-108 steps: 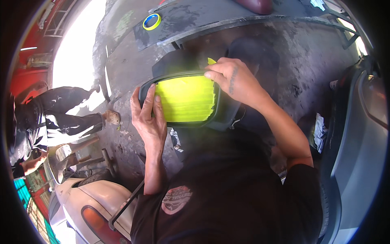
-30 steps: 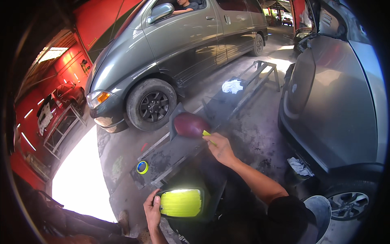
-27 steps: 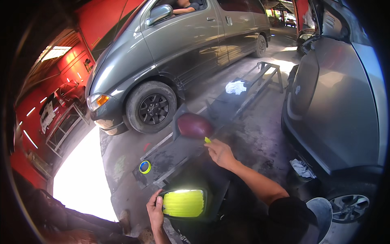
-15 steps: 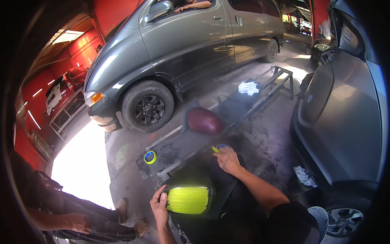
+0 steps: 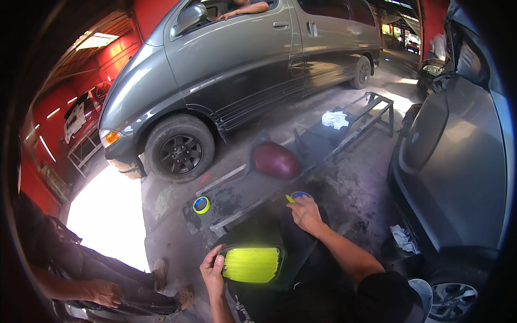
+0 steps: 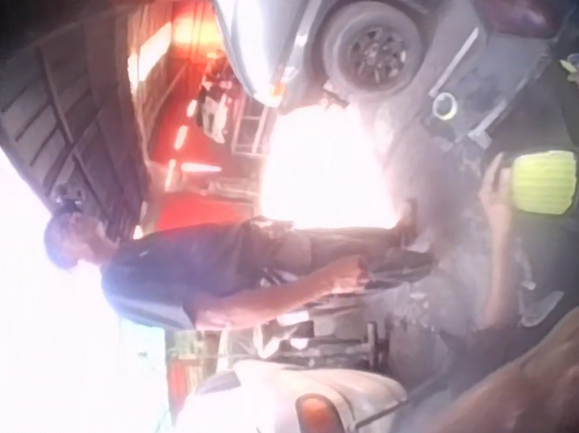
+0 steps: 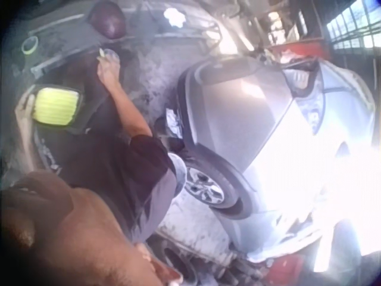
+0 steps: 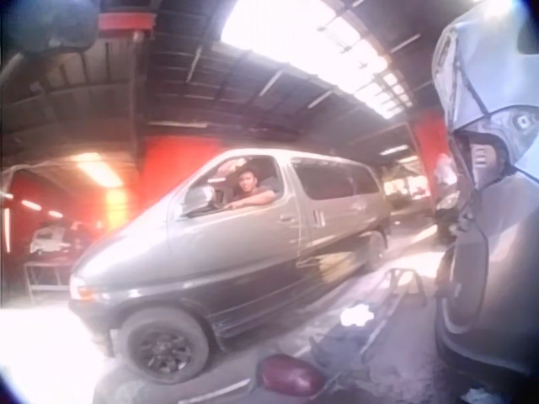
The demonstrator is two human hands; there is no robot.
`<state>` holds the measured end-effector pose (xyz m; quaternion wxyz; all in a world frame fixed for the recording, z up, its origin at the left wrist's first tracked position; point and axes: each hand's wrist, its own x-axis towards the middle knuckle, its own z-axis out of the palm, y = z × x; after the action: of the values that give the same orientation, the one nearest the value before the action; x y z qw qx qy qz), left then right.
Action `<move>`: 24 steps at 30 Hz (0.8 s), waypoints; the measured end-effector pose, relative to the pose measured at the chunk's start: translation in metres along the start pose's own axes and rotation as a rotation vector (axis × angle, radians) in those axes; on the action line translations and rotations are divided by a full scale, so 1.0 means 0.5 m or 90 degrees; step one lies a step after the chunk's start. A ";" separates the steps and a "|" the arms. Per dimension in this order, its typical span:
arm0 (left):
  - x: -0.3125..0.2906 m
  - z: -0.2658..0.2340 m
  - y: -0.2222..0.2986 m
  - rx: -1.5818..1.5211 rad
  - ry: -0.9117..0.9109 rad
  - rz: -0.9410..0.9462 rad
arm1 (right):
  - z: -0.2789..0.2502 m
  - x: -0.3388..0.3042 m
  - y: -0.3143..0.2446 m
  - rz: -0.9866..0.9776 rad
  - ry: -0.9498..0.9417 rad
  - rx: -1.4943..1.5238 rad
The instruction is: The person applies strips of bright green tape to the reflective surface of a car side mirror. They smooth each strip and continue layering tape until the mirror is fully covered.
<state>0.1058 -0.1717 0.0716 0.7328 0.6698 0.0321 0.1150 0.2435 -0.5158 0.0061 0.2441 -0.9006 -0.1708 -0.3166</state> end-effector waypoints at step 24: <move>0.049 0.412 -0.011 -0.035 0.008 -0.091 | -0.188 -0.006 0.343 0.061 -0.015 0.142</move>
<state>0.1718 -0.3675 0.0897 0.7572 0.6445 0.0814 0.0679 0.2747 -0.7087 0.0114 0.3560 -0.8784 -0.1646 -0.2731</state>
